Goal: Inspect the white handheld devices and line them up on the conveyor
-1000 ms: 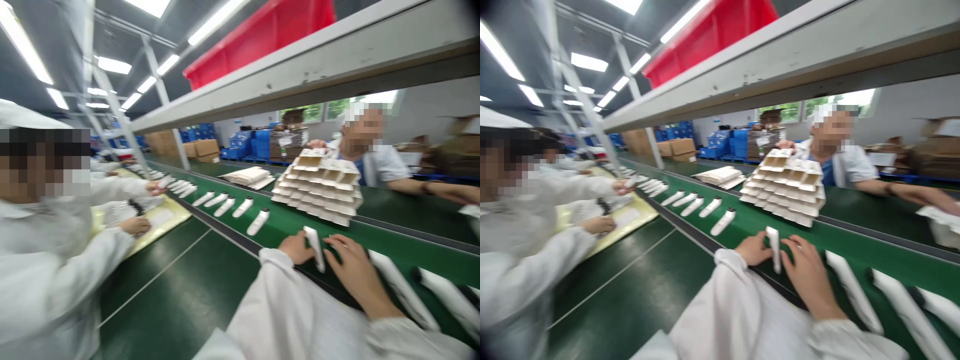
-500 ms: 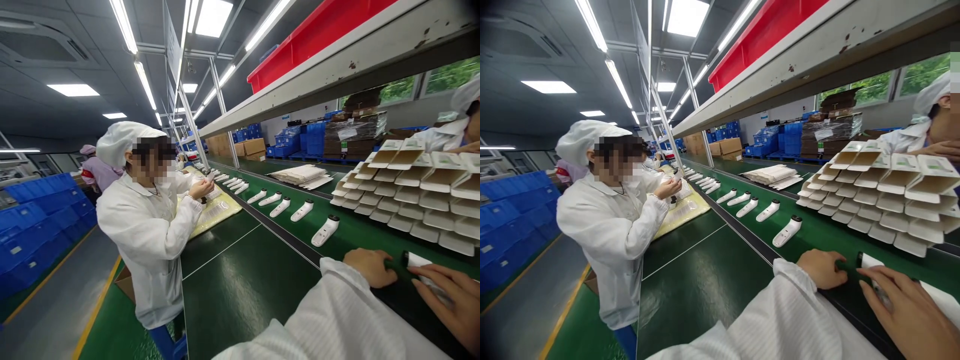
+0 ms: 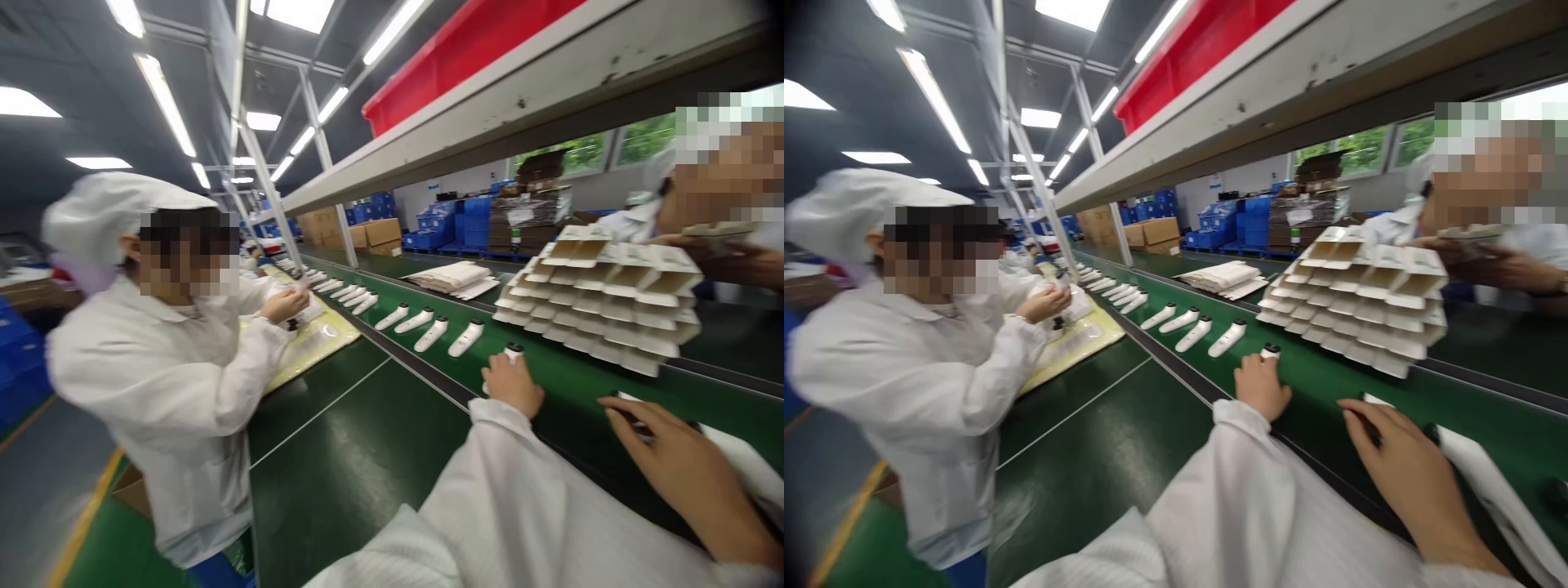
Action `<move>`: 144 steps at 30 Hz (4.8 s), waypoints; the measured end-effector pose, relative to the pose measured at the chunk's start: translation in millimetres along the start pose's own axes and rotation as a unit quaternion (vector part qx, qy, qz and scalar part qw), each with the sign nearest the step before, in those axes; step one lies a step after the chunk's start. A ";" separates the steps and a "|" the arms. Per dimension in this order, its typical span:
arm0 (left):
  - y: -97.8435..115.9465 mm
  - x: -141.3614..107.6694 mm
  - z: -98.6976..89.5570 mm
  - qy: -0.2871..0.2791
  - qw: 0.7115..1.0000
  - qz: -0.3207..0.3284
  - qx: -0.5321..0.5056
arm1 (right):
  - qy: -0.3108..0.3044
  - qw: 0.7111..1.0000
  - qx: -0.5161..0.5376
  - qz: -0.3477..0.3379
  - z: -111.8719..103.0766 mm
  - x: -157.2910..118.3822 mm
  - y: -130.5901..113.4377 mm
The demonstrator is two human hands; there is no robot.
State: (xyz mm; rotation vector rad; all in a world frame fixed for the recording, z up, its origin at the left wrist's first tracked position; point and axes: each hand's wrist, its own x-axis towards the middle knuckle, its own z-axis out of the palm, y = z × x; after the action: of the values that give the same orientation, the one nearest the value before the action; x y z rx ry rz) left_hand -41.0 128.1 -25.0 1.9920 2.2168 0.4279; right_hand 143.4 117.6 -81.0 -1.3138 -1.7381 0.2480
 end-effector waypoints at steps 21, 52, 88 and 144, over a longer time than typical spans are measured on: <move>8.8 9.4 5.5 -0.110 0.992 0.064 -0.004 | -0.085 0.989 0.011 0.123 -1.5 7.6 -20.9; 22.1 3.8 -4.6 -0.157 0.984 0.073 -0.029 | -0.070 0.965 -0.106 0.229 -24.3 14.9 -22.0; -9.2 22.5 0.2 -0.059 0.998 0.023 -0.011 | -0.314 0.914 0.187 0.178 0.1 -1.6 -66.4; 33.7 -1.7 5.9 -0.316 0.605 -0.074 -0.727 | -0.117 0.943 0.038 0.308 -67.8 19.4 2.9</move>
State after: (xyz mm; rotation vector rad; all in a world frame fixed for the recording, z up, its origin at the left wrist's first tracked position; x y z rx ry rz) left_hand -7.1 130.1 -20.9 0.7456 0.8034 0.8847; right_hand 195.9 111.8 -34.3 -1.7999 -1.4344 0.8470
